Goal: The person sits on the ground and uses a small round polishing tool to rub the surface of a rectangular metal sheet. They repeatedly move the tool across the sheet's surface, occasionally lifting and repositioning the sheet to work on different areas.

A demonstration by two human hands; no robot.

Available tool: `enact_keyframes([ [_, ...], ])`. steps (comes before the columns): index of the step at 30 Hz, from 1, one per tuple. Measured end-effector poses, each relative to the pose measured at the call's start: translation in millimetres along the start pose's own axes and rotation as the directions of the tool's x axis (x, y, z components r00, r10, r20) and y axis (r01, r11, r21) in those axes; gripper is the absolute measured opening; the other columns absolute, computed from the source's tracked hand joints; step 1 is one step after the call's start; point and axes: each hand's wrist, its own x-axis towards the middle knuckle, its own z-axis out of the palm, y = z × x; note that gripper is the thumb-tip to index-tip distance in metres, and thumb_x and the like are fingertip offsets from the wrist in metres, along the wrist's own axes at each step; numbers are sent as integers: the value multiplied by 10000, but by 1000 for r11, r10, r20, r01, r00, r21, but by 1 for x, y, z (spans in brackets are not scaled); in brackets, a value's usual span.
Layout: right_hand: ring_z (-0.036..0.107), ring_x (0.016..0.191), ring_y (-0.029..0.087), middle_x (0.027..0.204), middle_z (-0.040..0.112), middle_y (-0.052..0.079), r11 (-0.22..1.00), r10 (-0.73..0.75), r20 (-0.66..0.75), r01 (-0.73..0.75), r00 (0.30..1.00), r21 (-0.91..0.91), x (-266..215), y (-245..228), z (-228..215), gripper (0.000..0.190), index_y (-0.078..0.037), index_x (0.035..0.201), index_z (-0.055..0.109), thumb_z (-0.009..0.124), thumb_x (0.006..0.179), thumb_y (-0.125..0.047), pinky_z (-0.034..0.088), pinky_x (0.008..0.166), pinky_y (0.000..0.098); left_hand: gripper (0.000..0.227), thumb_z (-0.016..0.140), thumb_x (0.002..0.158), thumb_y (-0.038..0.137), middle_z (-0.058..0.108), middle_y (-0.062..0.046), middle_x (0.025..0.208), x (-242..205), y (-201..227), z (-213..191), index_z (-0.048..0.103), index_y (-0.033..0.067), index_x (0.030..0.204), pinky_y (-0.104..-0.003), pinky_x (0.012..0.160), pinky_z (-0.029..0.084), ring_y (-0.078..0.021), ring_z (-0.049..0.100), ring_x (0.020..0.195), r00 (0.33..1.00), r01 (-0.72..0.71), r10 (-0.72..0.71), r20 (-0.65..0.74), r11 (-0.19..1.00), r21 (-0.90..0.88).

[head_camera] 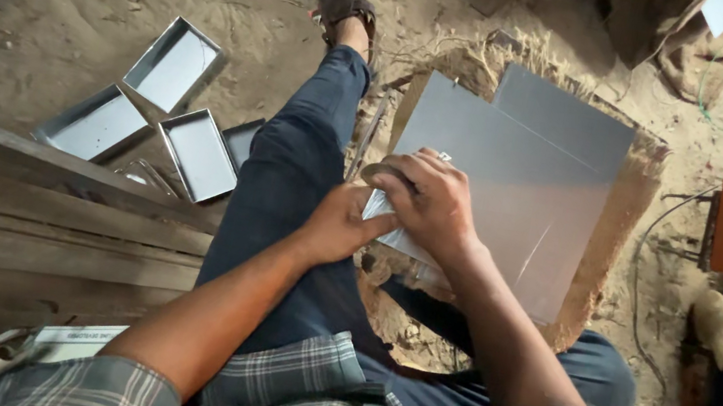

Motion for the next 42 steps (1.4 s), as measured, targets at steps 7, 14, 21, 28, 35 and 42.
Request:
enact_keyframes([
  [7,718,836,205,965,781,58,995,29,6,-28,1000,-95,-16,1,-24,90,-100,961,776,746,948,-184,565,779,359,177,738,918,176,692,-3,763,-1,-4,2,737,-1,914,-281,599,495,-64,593,684,988,153,-145,62,974,-169],
  [14,719,924,206,991,774,56,997,-46,34,48,998,-66,1,1,-1,130,-81,991,771,717,974,-197,571,839,363,188,749,915,170,680,-48,731,-2,-4,1,728,-16,927,-290,592,495,-88,599,657,990,134,-135,29,991,19],
  [21,726,909,203,995,782,48,995,-12,71,18,997,-96,-11,-3,-30,129,-109,973,780,697,971,-208,572,834,374,198,714,922,177,740,-31,849,-2,-4,0,716,1,1012,-262,669,552,-65,673,752,993,107,-95,71,978,-181],
  [28,726,943,213,1012,776,48,995,-62,83,68,995,-71,3,1,-5,126,-109,1010,772,692,990,-205,580,866,379,200,730,924,195,740,-38,822,-1,-1,0,728,1,975,-269,654,538,-69,662,744,998,39,-37,43,998,-49],
  [35,733,933,222,986,788,42,988,-1,79,13,997,-153,-14,0,-31,139,-129,980,780,702,986,-245,570,851,403,199,719,938,205,704,7,776,-1,-10,4,744,8,924,-274,620,510,-57,616,693,988,143,-131,82,976,-164],
  [42,697,947,301,1036,758,108,999,-33,60,35,998,-31,-1,4,-4,173,-68,1049,751,676,962,-198,553,866,419,235,757,937,197,640,-6,714,-3,-7,0,696,-20,868,-298,585,468,-86,575,646,997,74,-73,40,997,-15],
])
